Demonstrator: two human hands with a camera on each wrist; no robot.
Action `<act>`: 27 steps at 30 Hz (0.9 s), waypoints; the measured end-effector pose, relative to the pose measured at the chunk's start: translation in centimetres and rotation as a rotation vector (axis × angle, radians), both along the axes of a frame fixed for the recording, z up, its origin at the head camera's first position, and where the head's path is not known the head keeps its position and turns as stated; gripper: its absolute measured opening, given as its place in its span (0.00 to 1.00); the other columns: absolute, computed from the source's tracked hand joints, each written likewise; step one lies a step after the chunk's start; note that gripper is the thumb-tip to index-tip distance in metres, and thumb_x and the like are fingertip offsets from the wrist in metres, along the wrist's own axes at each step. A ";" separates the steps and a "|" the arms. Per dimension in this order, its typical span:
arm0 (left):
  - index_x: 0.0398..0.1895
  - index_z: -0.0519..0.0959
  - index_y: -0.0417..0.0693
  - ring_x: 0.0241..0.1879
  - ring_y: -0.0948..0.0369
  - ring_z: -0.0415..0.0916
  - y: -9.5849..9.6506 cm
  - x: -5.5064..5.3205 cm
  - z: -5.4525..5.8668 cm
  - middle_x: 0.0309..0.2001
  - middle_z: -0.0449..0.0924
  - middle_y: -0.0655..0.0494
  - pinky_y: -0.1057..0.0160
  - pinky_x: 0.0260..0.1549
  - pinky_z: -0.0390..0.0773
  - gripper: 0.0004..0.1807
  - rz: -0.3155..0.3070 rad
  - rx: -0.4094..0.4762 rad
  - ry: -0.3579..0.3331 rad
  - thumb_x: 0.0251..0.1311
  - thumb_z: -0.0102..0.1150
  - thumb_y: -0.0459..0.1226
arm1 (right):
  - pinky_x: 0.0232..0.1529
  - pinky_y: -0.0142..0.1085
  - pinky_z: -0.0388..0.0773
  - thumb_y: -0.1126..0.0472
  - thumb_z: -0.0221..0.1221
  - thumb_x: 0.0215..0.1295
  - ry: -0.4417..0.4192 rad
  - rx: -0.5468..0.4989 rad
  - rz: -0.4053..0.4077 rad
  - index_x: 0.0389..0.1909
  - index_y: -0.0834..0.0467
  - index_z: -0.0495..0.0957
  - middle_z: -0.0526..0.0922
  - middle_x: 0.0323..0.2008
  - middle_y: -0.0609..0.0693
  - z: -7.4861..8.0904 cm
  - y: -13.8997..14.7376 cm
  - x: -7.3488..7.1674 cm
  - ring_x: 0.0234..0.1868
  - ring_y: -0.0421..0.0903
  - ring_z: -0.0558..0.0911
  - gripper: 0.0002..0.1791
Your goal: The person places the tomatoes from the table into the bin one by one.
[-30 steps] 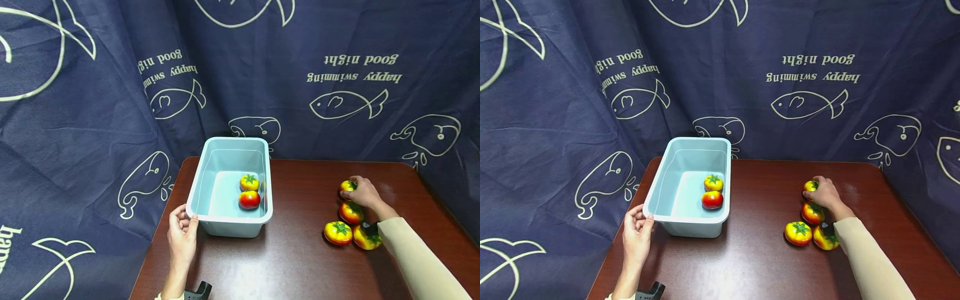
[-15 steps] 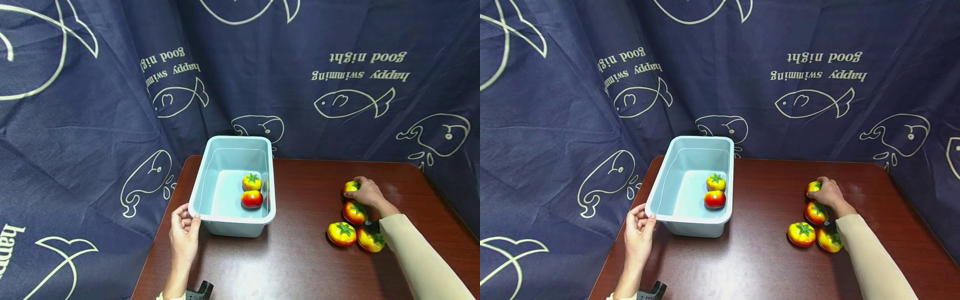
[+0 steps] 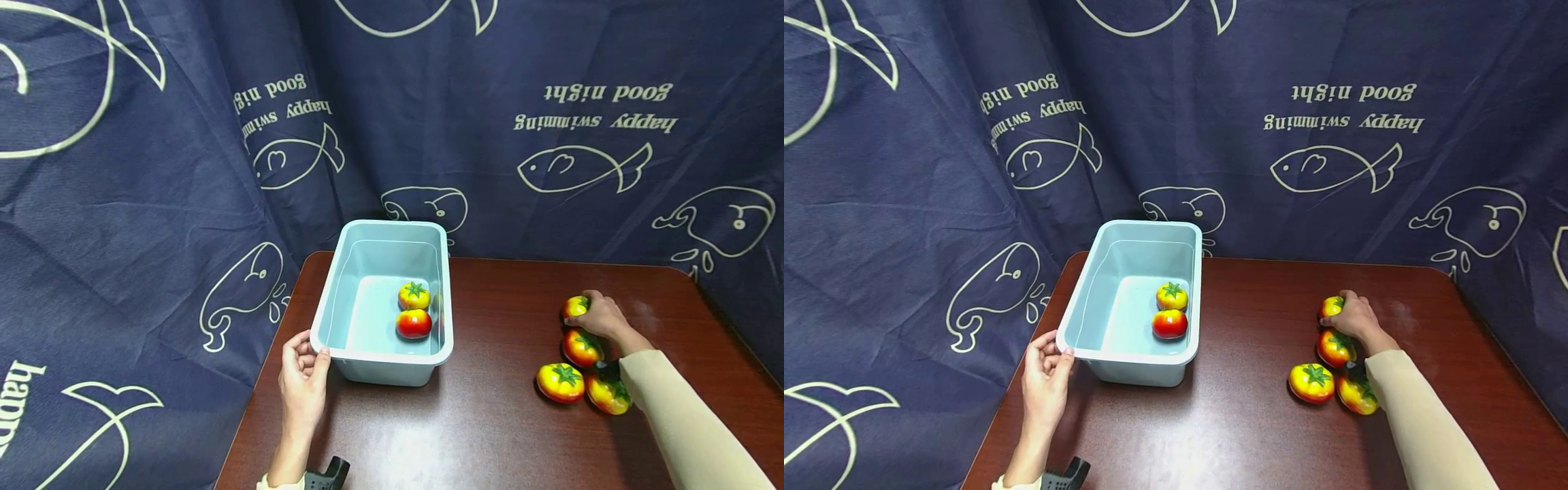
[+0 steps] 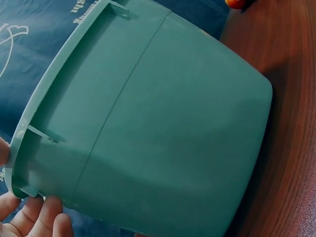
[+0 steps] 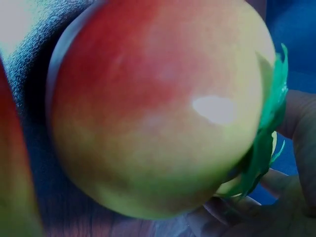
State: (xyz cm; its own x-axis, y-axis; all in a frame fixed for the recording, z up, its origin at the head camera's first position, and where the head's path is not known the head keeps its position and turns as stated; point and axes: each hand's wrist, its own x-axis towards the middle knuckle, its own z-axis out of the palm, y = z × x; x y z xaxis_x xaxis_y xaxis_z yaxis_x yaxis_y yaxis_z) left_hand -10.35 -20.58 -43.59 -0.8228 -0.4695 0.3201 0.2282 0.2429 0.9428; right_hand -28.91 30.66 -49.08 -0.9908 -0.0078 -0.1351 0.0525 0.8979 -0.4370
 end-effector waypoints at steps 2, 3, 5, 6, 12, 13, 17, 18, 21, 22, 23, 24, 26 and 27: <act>0.57 0.69 0.27 0.27 0.69 0.72 -0.1 0.0 0.0 0.36 0.75 0.44 0.76 0.23 0.71 0.23 0.002 -0.003 -0.002 0.57 0.58 0.22 | 0.55 0.66 0.62 0.52 0.68 0.54 -0.019 -0.002 0.001 0.65 0.80 0.51 0.59 0.55 0.83 -0.1 -0.1 -0.1 0.55 0.77 0.61 0.51; 0.57 0.69 0.27 0.26 0.68 0.72 -0.1 0.1 0.0 0.36 0.75 0.44 0.76 0.23 0.71 0.23 0.003 -0.006 -0.002 0.57 0.58 0.22 | 0.56 0.66 0.62 0.52 0.68 0.54 -0.028 -0.001 0.005 0.65 0.80 0.50 0.58 0.56 0.83 -0.1 -0.1 -0.1 0.56 0.77 0.60 0.52; 0.56 0.69 0.27 0.26 0.68 0.72 -0.1 0.1 0.1 0.36 0.75 0.44 0.76 0.23 0.71 0.23 0.008 -0.009 -0.002 0.57 0.58 0.22 | 0.56 0.66 0.61 0.51 0.68 0.55 -0.038 0.005 0.009 0.65 0.80 0.49 0.57 0.56 0.84 -0.2 -0.2 -0.2 0.56 0.78 0.60 0.53; 0.56 0.69 0.27 0.26 0.68 0.72 -0.2 0.1 0.1 0.36 0.75 0.44 0.76 0.23 0.71 0.23 0.009 -0.009 -0.001 0.57 0.58 0.22 | 0.56 0.66 0.61 0.50 0.68 0.55 -0.039 0.007 0.010 0.65 0.80 0.49 0.57 0.56 0.84 -0.2 -0.2 -0.2 0.56 0.78 0.60 0.53; 0.57 0.69 0.27 0.27 0.65 0.73 -0.1 0.0 0.1 0.37 0.75 0.43 0.75 0.24 0.71 0.23 0.002 -0.004 -0.013 0.57 0.59 0.22 | 0.50 0.65 0.65 0.50 0.68 0.54 0.000 0.011 0.012 0.65 0.80 0.49 0.59 0.53 0.83 0.5 -0.6 -0.1 0.51 0.76 0.64 0.53; 0.57 0.69 0.27 0.27 0.65 0.73 -0.1 0.0 0.1 0.37 0.75 0.43 0.75 0.24 0.71 0.23 -0.001 -0.003 -0.015 0.57 0.59 0.22 | 0.50 0.64 0.65 0.51 0.68 0.54 0.012 0.012 0.013 0.65 0.80 0.49 0.59 0.52 0.83 0.7 -0.7 0.0 0.51 0.76 0.64 0.53; 0.57 0.69 0.28 0.27 0.65 0.72 0.0 0.0 0.0 0.37 0.75 0.44 0.75 0.24 0.71 0.23 -0.002 0.006 -0.014 0.57 0.59 0.22 | 0.49 0.64 0.66 0.50 0.67 0.54 0.062 0.004 0.027 0.66 0.79 0.49 0.60 0.53 0.82 1.6 -1.1 0.0 0.50 0.74 0.65 0.54; 0.57 0.69 0.28 0.27 0.66 0.72 0.0 0.0 0.0 0.36 0.75 0.44 0.75 0.24 0.71 0.23 -0.001 0.008 -0.013 0.57 0.59 0.22 | 0.49 0.63 0.66 0.50 0.68 0.53 0.077 0.000 0.030 0.66 0.79 0.49 0.60 0.53 0.81 1.8 -1.3 -0.1 0.50 0.74 0.66 0.54; 0.57 0.69 0.28 0.26 0.68 0.72 0.0 0.0 0.0 0.36 0.75 0.44 0.75 0.23 0.71 0.23 -0.002 0.014 -0.011 0.57 0.59 0.22 | 0.48 0.62 0.66 0.51 0.68 0.53 0.123 -0.014 0.038 0.67 0.78 0.50 0.61 0.53 0.80 2.5 -2.2 -0.1 0.49 0.71 0.66 0.53; 0.57 0.69 0.28 0.26 0.68 0.72 -0.1 0.0 -0.1 0.36 0.75 0.44 0.75 0.23 0.71 0.23 -0.003 0.015 -0.010 0.57 0.59 0.22 | 0.48 0.62 0.66 0.51 0.68 0.53 0.138 -0.018 0.040 0.67 0.78 0.51 0.60 0.53 0.79 2.7 -2.5 -0.1 0.48 0.71 0.66 0.53; 0.57 0.69 0.28 0.27 0.68 0.72 -0.1 0.1 -0.1 0.37 0.75 0.43 0.75 0.23 0.71 0.23 -0.005 0.016 -0.008 0.57 0.58 0.22 | 0.47 0.61 0.67 0.51 0.69 0.53 0.154 -0.023 0.041 0.67 0.77 0.51 0.60 0.53 0.79 3.0 -2.8 -0.1 0.48 0.70 0.66 0.53; 0.57 0.69 0.28 0.26 0.68 0.72 0.0 0.1 -0.1 0.37 0.76 0.43 0.75 0.23 0.71 0.23 -0.004 0.012 -0.006 0.57 0.58 0.22 | 0.46 0.61 0.67 0.52 0.69 0.53 0.169 -0.032 0.040 0.66 0.77 0.51 0.60 0.53 0.79 3.3 -3.2 -0.1 0.48 0.70 0.65 0.52; 0.57 0.69 0.28 0.26 0.68 0.72 0.0 0.1 -0.1 0.37 0.76 0.42 0.75 0.23 0.71 0.23 -0.002 0.003 0.001 0.57 0.58 0.22 | 0.45 0.61 0.68 0.53 0.69 0.53 0.198 -0.045 0.044 0.67 0.76 0.51 0.59 0.53 0.78 4.1 -3.9 -0.1 0.48 0.69 0.65 0.52; 0.57 0.69 0.28 0.26 0.68 0.72 0.0 0.1 0.0 0.37 0.76 0.42 0.75 0.23 0.71 0.23 0.000 -0.002 0.004 0.57 0.58 0.22 | 0.45 0.61 0.68 0.53 0.70 0.53 0.212 -0.052 0.045 0.66 0.76 0.52 0.59 0.53 0.78 4.5 -4.4 -0.1 0.48 0.69 0.65 0.51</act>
State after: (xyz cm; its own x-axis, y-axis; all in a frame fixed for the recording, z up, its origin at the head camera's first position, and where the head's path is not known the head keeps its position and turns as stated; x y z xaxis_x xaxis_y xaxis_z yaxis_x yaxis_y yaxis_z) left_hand -10.27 -20.59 -43.64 -0.8216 -0.4685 0.3248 0.2324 0.2450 0.9413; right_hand -29.02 26.31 -44.60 -0.9954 -0.0547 0.0781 -0.0856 0.8730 -0.4801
